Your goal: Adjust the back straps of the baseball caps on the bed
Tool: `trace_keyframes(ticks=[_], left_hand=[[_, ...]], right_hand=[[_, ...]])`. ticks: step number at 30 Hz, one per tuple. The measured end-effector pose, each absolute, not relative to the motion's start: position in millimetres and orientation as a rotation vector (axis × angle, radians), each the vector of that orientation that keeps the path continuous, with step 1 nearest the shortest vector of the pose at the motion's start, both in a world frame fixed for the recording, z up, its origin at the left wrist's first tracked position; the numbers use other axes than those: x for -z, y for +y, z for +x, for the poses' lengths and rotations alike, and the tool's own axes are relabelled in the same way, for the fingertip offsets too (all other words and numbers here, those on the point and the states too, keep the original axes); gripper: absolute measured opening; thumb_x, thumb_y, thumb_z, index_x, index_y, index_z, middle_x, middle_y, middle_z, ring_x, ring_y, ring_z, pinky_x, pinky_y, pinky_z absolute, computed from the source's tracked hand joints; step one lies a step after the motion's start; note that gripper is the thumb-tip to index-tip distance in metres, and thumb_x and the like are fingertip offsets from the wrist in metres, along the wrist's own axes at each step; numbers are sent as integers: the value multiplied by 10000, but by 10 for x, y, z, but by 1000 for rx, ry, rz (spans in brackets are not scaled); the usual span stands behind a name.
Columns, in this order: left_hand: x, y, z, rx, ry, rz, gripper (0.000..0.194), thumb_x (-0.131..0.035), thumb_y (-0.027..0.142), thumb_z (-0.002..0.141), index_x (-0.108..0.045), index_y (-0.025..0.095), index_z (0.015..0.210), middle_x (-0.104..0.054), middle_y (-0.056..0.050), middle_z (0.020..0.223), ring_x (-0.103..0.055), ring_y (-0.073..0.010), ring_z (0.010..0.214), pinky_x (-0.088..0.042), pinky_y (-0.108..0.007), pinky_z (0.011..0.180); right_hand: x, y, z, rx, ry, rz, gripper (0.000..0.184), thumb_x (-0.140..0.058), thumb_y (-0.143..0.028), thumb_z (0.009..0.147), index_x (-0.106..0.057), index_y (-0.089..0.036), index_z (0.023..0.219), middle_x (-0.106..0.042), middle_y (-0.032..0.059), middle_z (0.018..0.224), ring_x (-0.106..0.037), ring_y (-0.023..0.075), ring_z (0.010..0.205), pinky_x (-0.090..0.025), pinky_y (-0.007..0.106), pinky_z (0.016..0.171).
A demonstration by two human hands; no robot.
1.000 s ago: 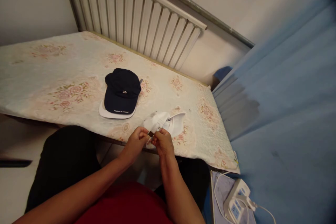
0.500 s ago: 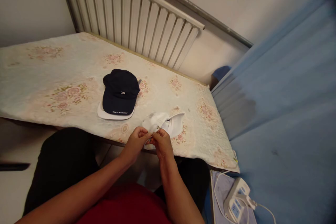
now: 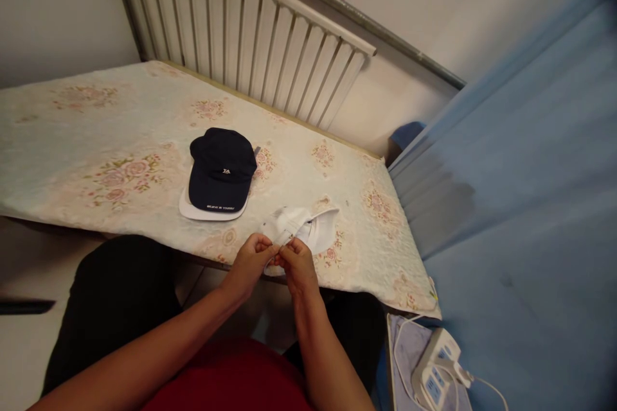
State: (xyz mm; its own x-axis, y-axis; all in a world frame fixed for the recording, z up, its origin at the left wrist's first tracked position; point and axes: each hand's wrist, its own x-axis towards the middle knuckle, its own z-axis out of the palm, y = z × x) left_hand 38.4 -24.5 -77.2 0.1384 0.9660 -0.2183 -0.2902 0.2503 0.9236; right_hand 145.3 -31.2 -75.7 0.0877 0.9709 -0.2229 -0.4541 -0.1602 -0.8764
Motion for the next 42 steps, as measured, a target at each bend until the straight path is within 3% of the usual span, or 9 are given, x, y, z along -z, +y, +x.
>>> trace_keyframes(ticks=[18, 24, 32, 42], left_hand=[[879, -195, 391, -1102, 992, 931, 194, -631, 295, 734, -469, 192, 757, -527, 73, 585, -513, -98, 539, -370, -213, 520], [839, -216, 392, -1082, 1022, 965, 193, -640, 214, 672, -462, 195, 745, -490, 88, 582, -494, -90, 532, -350, -204, 510], [834, -240, 380, -1079, 1001, 946, 170, -605, 203, 669, -469, 201, 772, -528, 76, 599, -526, -104, 560, -370, -215, 536], [825, -229, 365, -1078, 1018, 965, 194, -628, 183, 627, -466, 204, 732, -521, 84, 561, -502, -99, 533, -360, -210, 529]], right_hand=[[810, -307, 1460, -1422, -738, -1073, 121, -643, -168, 612, -615, -157, 730, -608, -41, 560, -554, 103, 484, -449, 228, 521], [806, -302, 1458, -1378, -721, -1113, 81, -593, -138, 577, -551, -182, 630, -503, -86, 495, -489, 88, 439, -440, 228, 486], [851, -292, 1462, -1398, -731, -1127, 81, -594, -157, 576, -558, -184, 644, -494, -84, 490, -497, 101, 446, -458, 256, 508], [847, -303, 1461, -1394, -787, -1108, 146, -552, -155, 593, -615, -178, 723, -599, -44, 548, -523, 110, 480, -438, 243, 517]])
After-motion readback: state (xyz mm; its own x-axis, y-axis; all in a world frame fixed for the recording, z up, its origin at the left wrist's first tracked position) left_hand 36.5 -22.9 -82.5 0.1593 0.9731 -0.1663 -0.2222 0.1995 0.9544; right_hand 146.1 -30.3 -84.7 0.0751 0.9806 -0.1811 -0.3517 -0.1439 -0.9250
